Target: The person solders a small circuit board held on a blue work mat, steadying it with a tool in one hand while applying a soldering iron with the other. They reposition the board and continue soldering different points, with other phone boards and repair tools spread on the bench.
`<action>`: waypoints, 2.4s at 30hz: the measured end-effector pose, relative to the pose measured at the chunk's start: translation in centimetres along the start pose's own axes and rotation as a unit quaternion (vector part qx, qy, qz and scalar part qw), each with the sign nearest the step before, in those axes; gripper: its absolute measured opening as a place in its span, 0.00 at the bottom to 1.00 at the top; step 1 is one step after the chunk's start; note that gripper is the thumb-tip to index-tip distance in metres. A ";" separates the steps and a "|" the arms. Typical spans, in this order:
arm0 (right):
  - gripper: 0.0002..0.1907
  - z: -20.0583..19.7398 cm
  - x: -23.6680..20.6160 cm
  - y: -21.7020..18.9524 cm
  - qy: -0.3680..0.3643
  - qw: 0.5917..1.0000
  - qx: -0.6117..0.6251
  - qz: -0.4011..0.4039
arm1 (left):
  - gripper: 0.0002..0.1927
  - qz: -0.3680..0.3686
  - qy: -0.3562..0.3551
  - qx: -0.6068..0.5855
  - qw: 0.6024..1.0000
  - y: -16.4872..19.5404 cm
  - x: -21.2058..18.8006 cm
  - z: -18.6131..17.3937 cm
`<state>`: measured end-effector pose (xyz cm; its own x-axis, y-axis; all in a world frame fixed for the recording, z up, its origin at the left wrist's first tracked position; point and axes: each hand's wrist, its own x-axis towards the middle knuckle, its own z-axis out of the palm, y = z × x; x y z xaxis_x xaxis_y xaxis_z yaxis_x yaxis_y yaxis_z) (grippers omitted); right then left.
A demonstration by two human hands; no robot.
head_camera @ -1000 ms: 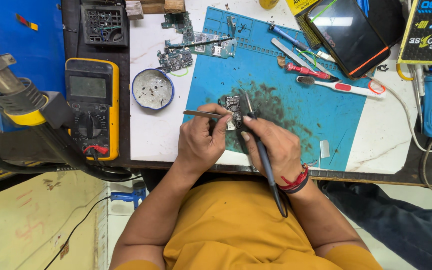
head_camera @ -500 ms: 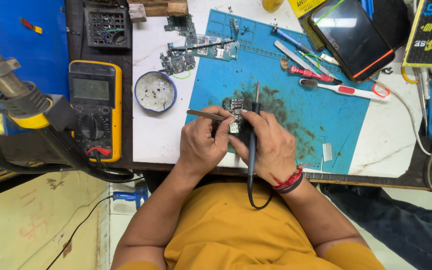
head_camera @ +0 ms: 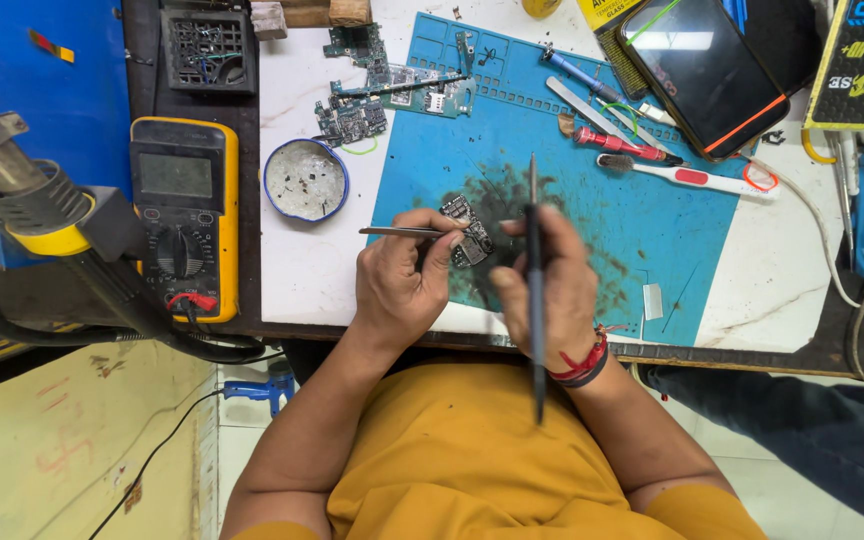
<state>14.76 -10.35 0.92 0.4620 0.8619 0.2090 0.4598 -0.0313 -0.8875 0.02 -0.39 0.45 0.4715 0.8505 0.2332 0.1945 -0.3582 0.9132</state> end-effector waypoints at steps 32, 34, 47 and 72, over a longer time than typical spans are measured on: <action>0.04 -2.3 0.0 -0.5 -0.021 0.993 -0.066 -0.092 | 0.06 0.037 -0.021 0.041 0.998 0.0 0.3 0.2; 0.04 -2.2 0.0 -0.4 -0.019 0.993 -0.067 -0.091 | 0.06 0.035 -0.021 0.040 0.998 -0.1 0.3 0.2; 0.03 -2.3 0.0 -0.4 -0.025 0.993 -0.062 -0.098 | 0.06 0.035 -0.018 0.044 0.998 -0.2 0.3 0.2; 0.03 -2.3 0.1 -0.6 -0.033 0.991 -0.063 -0.110 | 0.07 0.036 -0.014 0.046 0.998 -0.2 0.3 0.3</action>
<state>16.33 -11.38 2.39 0.2909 0.8865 0.3599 0.6371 0.1011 -0.7641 0.40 -0.17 0.18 0.5113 0.8102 0.2867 0.2362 -0.4532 0.8595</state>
